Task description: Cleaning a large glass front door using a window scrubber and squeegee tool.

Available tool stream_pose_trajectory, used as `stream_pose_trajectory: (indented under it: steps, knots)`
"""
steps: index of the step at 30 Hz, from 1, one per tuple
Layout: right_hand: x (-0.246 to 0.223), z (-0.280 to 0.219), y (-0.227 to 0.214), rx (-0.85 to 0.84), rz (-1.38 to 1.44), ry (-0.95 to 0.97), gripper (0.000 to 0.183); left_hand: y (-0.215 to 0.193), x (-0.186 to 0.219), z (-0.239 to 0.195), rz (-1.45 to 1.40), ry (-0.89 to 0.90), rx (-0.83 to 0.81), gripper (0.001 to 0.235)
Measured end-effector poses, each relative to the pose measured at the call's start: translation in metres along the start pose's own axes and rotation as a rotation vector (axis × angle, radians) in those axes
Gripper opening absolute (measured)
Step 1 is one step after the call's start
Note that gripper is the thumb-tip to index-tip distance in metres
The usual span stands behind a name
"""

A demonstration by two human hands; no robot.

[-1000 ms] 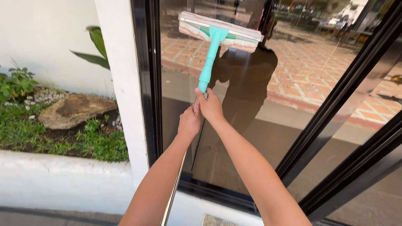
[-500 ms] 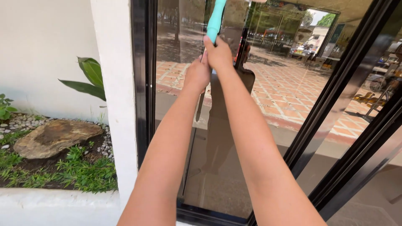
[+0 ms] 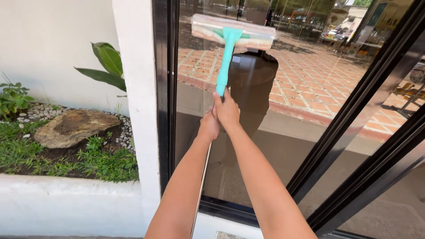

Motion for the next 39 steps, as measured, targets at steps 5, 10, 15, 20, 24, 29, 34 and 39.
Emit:
stream_pose_trajectory:
  steps: [5,10,15,20,24,29,34,39]
  knots:
    - [0.057,-0.031,0.055,-0.088,-0.015,0.038,0.074,0.059,-0.116,0.032,-0.092,-0.086,0.006,0.071]
    - [0.11,-0.062,0.101,-0.161,-0.019,0.087,0.074,0.09,-0.165,-0.003,-0.135,-0.162,-0.021,0.068]
    - [0.165,-0.06,0.148,-0.204,-0.058,0.034,0.072,0.115,-0.212,-0.012,-0.079,-0.233,0.027,0.061]
    - [0.115,-0.034,0.105,-0.185,-0.041,-0.063,0.073,0.081,-0.166,0.01,-0.079,-0.185,0.079,0.063]
    - [0.067,0.022,0.056,-0.138,0.001,-0.153,0.079,0.042,-0.112,0.056,-0.09,-0.092,0.133,0.066]
    - [-0.025,0.062,-0.018,-0.041,0.004,-0.287,0.072,-0.027,0.011,0.045,-0.028,0.031,0.192,0.075]
    - [-0.101,0.119,-0.083,0.074,-0.031,-0.389,0.068,-0.075,0.095,0.068,0.043,0.129,0.216,0.081]
    - [-0.158,0.161,-0.136,0.219,-0.068,-0.486,0.048,-0.113,0.131,0.159,-0.165,0.117,0.27,0.083]
Point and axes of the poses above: each hand's wrist, its own z-axis towards the middle knuckle, its own y-axis out of the palm, x = y × z, the point moved 1 cm from there along z, towards the middle knuckle, and after that the axes turned 8 degrees about -x, right-handed, at the moved point
